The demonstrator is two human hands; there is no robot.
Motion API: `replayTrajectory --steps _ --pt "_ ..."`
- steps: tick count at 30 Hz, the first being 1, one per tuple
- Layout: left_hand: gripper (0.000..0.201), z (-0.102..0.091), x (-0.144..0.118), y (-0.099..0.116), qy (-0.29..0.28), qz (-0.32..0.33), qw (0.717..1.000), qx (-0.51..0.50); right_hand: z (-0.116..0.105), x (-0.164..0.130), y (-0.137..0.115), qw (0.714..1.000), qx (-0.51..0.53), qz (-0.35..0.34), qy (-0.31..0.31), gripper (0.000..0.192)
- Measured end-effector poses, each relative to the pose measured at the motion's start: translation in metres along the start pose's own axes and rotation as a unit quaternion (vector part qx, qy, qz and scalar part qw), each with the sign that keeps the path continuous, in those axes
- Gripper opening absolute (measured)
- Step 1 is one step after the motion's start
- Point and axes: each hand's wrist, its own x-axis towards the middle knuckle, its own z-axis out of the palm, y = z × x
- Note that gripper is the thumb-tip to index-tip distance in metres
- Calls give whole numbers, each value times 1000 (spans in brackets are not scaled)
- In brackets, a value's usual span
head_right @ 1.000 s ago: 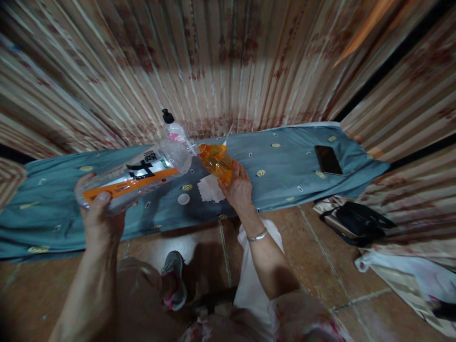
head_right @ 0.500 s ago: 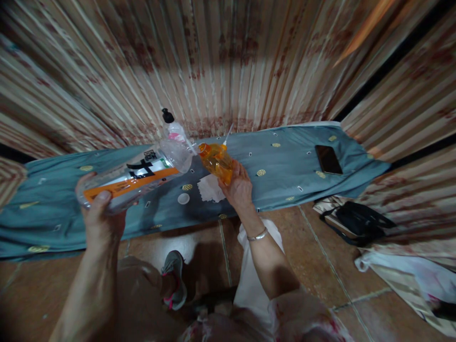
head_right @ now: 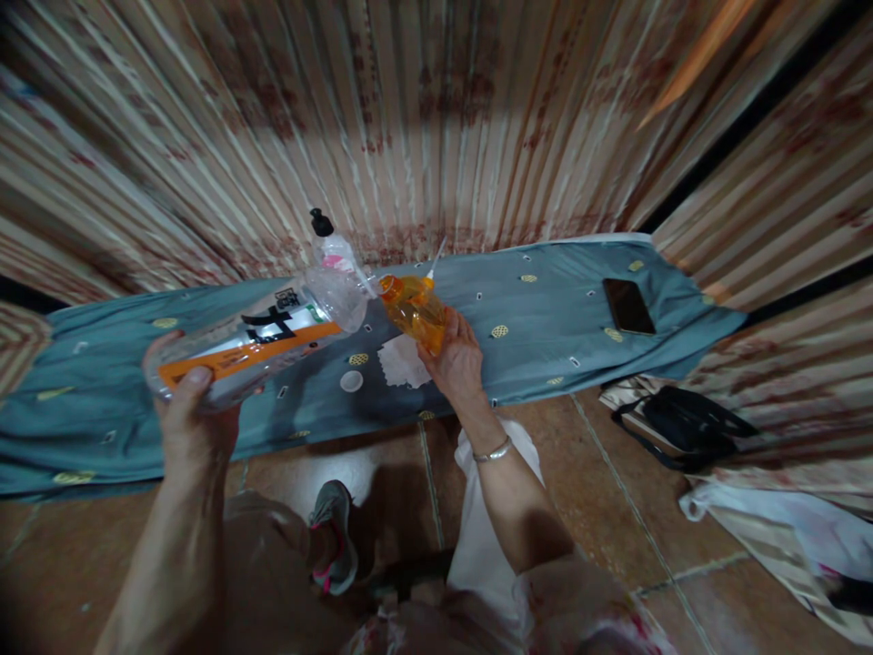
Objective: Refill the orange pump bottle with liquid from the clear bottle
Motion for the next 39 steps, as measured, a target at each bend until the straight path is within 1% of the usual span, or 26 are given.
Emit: replayTrajectory --steps 6,12,17,19,27,34,39 --pt "53 -2 2 -3 1 14 1000 22 1 0 1 1000 3 5 -2 70" --pt "45 -3 1 -2 -20 14 999 28 2 0 1 1000 12 1 2 67" --pt "51 0 0 -1 -2 6 1000 10 1 0 1 1000 -1 4 -2 67" --pt "50 1 0 0 6 5 1000 2 1 0 1 1000 -2 2 -3 68" --pt "43 1 -1 0 -11 18 1000 5 1 0 1 1000 -2 10 -2 71" --pt "50 3 -1 0 -3 9 1000 -18 2 0 2 1000 8 0 1 71" --pt "49 4 -1 1 3 12 1000 -28 1 -1 2 1000 1 0 -2 71"
